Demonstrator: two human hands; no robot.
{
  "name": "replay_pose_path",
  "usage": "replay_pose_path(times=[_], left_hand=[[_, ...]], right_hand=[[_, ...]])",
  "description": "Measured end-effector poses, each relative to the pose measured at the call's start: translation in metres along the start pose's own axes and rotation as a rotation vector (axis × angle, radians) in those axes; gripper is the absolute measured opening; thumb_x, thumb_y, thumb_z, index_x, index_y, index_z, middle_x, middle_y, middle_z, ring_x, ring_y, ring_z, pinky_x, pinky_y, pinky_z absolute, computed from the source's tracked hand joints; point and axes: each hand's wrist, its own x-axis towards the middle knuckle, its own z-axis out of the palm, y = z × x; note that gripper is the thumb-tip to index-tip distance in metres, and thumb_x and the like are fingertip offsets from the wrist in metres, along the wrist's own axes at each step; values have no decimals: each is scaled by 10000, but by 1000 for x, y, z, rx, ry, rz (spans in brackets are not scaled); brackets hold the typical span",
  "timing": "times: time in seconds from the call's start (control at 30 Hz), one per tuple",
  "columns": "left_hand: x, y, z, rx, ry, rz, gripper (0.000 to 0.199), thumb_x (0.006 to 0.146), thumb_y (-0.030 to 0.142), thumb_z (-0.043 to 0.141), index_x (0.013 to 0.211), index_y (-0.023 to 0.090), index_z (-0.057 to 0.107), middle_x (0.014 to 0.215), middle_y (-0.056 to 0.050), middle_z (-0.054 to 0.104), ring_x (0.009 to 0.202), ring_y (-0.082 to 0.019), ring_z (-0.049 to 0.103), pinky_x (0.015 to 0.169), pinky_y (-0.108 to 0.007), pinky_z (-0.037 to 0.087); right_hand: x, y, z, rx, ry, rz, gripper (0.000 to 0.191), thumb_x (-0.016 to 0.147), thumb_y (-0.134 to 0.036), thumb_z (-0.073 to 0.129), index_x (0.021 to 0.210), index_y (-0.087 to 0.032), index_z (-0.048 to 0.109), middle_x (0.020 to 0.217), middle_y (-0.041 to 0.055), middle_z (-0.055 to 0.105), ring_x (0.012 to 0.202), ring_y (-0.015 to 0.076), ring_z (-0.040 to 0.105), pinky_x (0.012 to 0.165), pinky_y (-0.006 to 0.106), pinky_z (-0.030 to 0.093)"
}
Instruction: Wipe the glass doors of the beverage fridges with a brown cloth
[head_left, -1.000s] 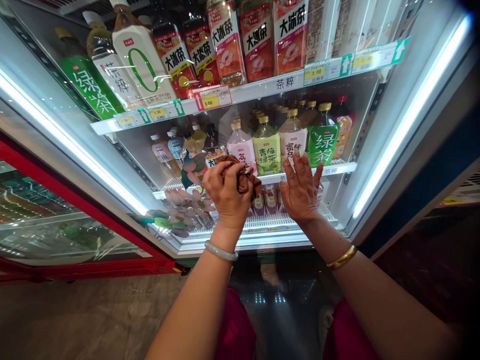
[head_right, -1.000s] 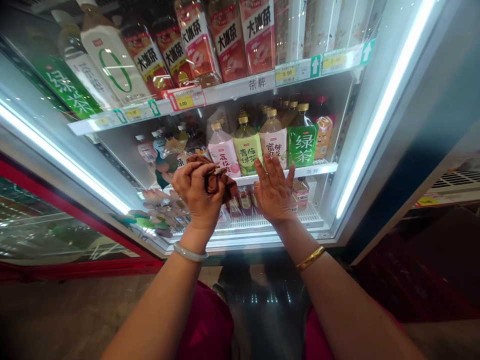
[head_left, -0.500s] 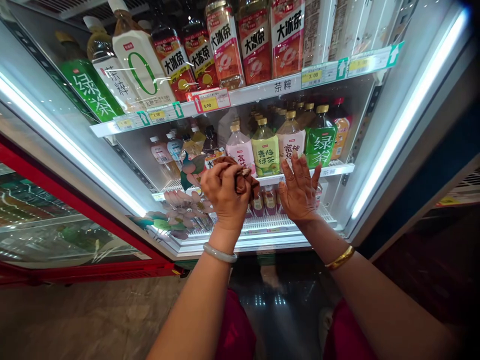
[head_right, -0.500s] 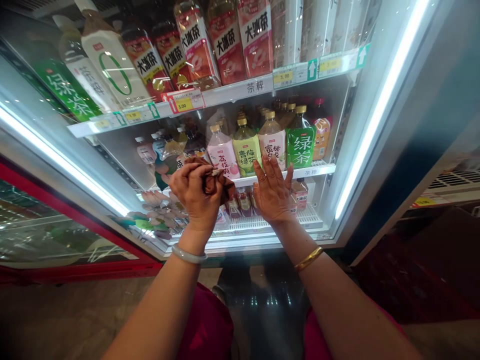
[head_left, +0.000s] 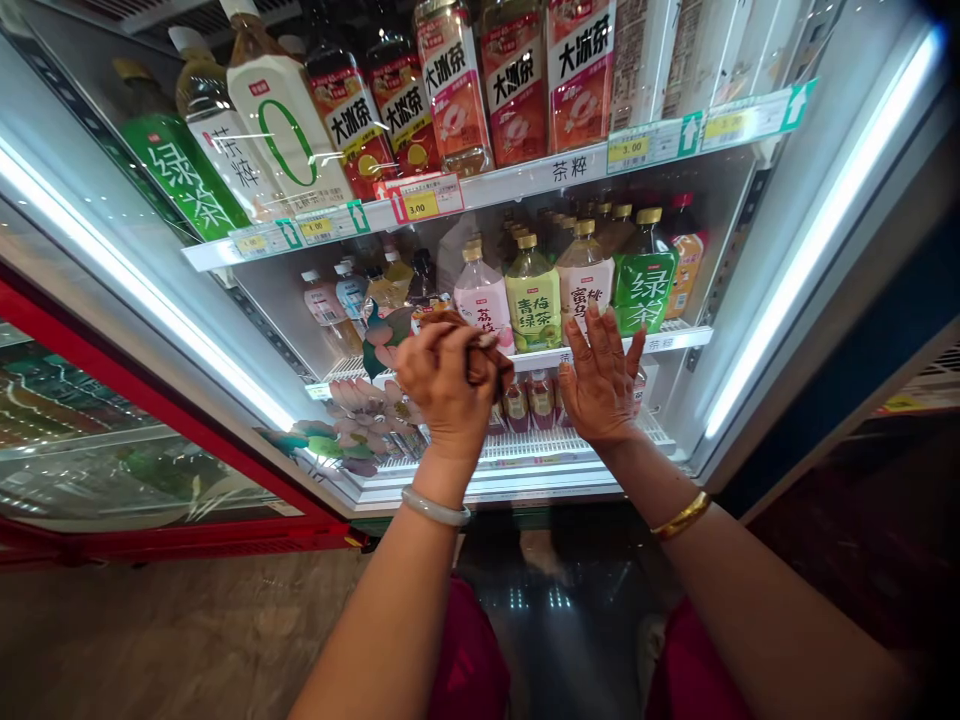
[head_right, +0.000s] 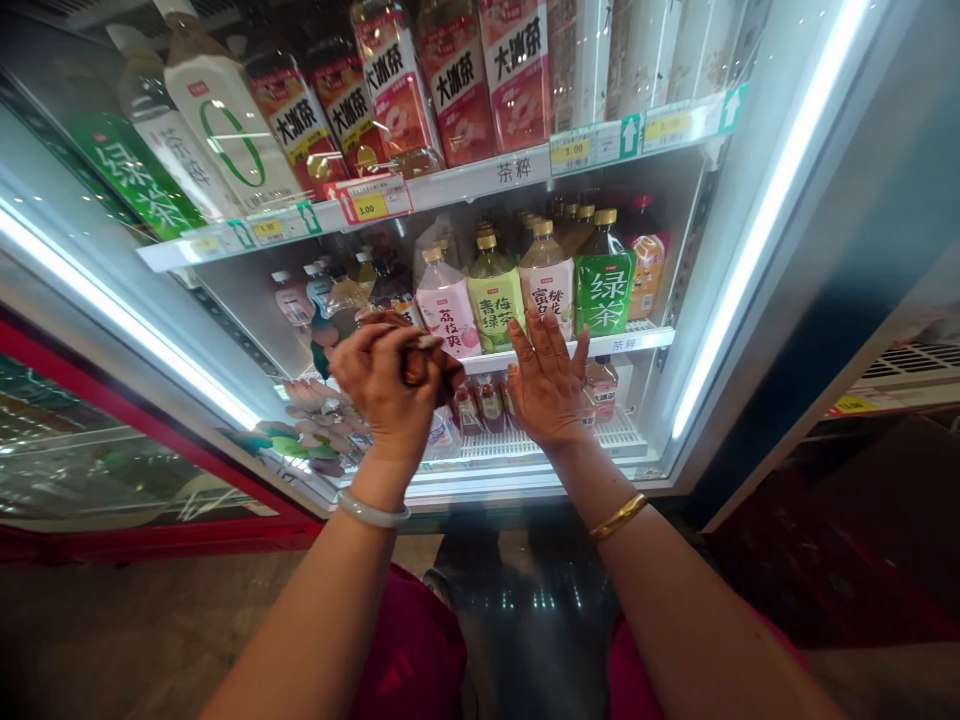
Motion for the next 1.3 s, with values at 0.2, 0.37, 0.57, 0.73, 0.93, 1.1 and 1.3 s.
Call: replay_pose_path(times=[0.2, 0.37, 0.57, 0.73, 0.93, 1.1, 1.3], left_hand=[[-5, -1, 1, 16, -5, -50, 306, 822, 265, 776, 1120, 240, 710, 1196, -116, 616, 1219, -320, 515, 1117, -546, 390], [-39, 28, 13, -28, -170, 115, 263, 867, 321, 741, 1127, 283, 740, 1206, -104, 651, 1244, -319, 485, 1092, -491, 380], [-14, 9, 6, -57, -90, 94, 246, 878, 285, 731, 1124, 288, 727, 1212, -94, 630, 1230, -311, 509, 1096, -509, 390], [6, -11, -1, -8, 106, -132, 298, 839, 311, 773, 1114, 229, 696, 1188, -116, 590, 1195, -324, 548, 1108, -593, 390], [-30, 22, 10, -56, -129, 72, 221, 887, 305, 714, 1106, 282, 737, 1180, -94, 635, 1222, -306, 513, 1097, -509, 407], [-15, 16, 7, -93, -133, 92, 237, 867, 295, 742, 1104, 296, 739, 1203, -93, 633, 1243, -301, 498, 1126, -495, 367], [4, -2, -1, -17, 52, -124, 280, 840, 262, 762, 1113, 268, 697, 1206, -107, 596, 1223, -307, 532, 1144, -553, 363]], right_hand=[[0, 0, 0, 18, 5, -1, 740, 1009, -271, 452, 1656, -311, 94, 1703, 69, 289, 1609, 245, 166, 1294, 636, 48], [0, -2, 0, 17, -13, 24, 727, 1014, -291, 443, 1655, -315, 100, 1708, 78, 273, 1607, 259, 171, 1285, 653, 44], [0, -1, -2, 26, 6, 5, 733, 1012, -267, 459, 1653, -316, 108, 1708, 71, 275, 1613, 240, 147, 1291, 639, 52], [0, 0, 0, 15, 5, -1, 762, 1008, -264, 458, 1655, -330, 60, 1707, 59, 280, 1611, 233, 156, 1294, 636, 42], [0, -3, 1, 9, -18, 21, 731, 1007, -273, 426, 1655, -318, 91, 1713, 75, 258, 1608, 260, 165, 1283, 660, 42], [0, -2, -1, 11, -11, 9, 739, 1010, -281, 439, 1655, -318, 81, 1709, 74, 272, 1612, 246, 149, 1289, 645, 37], [1, 0, -3, 29, -18, 11, 766, 1007, -274, 449, 1655, -341, 44, 1713, 55, 263, 1611, 239, 153, 1296, 630, 30]])
